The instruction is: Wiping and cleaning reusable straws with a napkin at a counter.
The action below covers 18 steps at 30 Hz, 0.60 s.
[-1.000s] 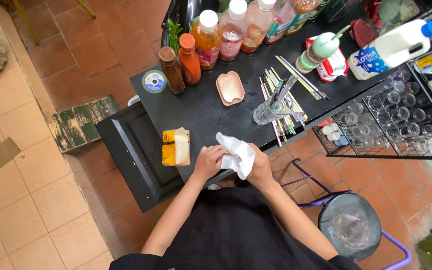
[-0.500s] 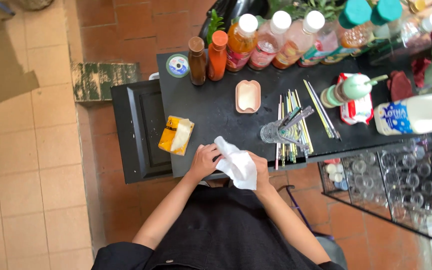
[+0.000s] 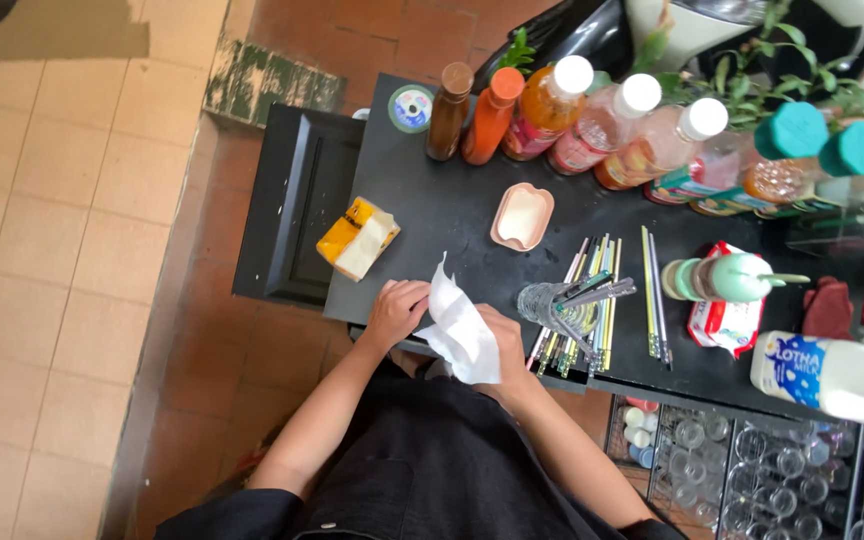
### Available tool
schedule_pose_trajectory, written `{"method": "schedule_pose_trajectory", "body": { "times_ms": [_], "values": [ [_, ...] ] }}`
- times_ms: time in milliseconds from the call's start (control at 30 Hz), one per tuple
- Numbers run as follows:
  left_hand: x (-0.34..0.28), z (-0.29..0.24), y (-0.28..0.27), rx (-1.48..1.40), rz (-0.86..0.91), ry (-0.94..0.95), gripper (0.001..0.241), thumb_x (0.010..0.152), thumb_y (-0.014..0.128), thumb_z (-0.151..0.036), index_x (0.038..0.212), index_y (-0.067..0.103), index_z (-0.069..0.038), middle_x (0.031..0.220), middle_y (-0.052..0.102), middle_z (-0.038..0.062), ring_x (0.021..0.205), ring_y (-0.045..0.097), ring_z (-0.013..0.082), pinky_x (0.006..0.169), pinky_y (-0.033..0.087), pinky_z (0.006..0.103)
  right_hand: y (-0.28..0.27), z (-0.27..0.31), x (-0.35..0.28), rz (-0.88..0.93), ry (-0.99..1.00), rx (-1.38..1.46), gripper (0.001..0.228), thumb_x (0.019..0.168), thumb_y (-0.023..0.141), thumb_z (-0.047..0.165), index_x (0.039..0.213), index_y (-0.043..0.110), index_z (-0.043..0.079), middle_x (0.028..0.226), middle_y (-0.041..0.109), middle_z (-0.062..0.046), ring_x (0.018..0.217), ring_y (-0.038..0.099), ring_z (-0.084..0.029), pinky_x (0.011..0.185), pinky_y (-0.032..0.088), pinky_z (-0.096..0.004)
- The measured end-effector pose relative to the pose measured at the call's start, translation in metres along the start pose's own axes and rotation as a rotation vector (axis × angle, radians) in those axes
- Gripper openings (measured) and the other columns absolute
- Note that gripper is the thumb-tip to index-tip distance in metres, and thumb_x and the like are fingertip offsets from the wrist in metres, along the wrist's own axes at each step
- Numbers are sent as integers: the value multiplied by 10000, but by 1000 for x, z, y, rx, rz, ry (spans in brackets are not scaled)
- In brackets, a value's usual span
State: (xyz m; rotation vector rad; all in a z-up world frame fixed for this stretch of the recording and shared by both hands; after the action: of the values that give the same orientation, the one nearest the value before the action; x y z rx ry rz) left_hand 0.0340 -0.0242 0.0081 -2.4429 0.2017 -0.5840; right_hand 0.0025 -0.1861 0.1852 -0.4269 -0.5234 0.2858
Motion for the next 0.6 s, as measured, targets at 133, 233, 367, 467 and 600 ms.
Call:
{"method": "schedule_pose_trajectory", "body": {
  "times_ms": [133, 233, 367, 467, 600],
  "values": [
    [-8, -14, -7, -60, -62, -112, 156, 889, 700, -61, 1040, 737, -59, 1039, 756, 46, 924, 689, 240, 803, 455, 377, 0, -7, -2, 32, -108, -47, 329, 631, 724, -31, 958, 715, 9, 932, 727, -132, 861, 731, -315, 772, 584, -356],
    [-14, -16, -12, -69, -58, -115, 139, 889, 727, -92, 1026, 746, -79, 1019, 754, 33, 942, 686, 239, 823, 459, 372, 2, -28, -16, 25, -28, -23, 302, 688, 758, -38, 987, 729, -9, 918, 737, -123, 832, 735, -285, 727, 584, -329],
    [-3, -3, -14, -156, 60, -158, 149, 880, 740, -113, 1024, 775, -99, 1004, 755, 26, 927, 694, 227, 813, 506, 366, 6, -27, -12, -5, -88, -78, 305, 665, 707, -65, 965, 728, -10, 917, 737, -135, 824, 740, -281, 692, 588, -325],
    [11, 3, -21, -183, 121, -87, 139, 869, 758, -126, 1004, 775, -99, 981, 749, 29, 919, 708, 226, 803, 549, 347, 12, -26, -11, -71, -21, -105, 265, 732, 687, -95, 981, 729, -11, 928, 743, -126, 831, 746, -267, 703, 594, -324],
    [36, 9, -35, -164, 360, -99, 139, 853, 793, -151, 968, 766, -76, 936, 749, 46, 799, 713, 240, 699, 547, 332, 25, -33, -11, -149, 176, -114, 216, 783, 690, -95, 974, 738, -8, 926, 752, -124, 822, 752, -261, 708, 595, -326]
  ]
}}
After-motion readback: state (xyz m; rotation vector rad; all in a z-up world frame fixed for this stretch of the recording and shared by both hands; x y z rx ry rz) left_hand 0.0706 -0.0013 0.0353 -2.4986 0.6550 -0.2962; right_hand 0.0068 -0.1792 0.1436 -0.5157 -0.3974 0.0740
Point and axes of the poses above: each hand's wrist, its own x-axis towards the middle knuckle, its own y-axis out of the palm, z = x × y, the point moved 5 cm from there along x, towards the middle knuckle
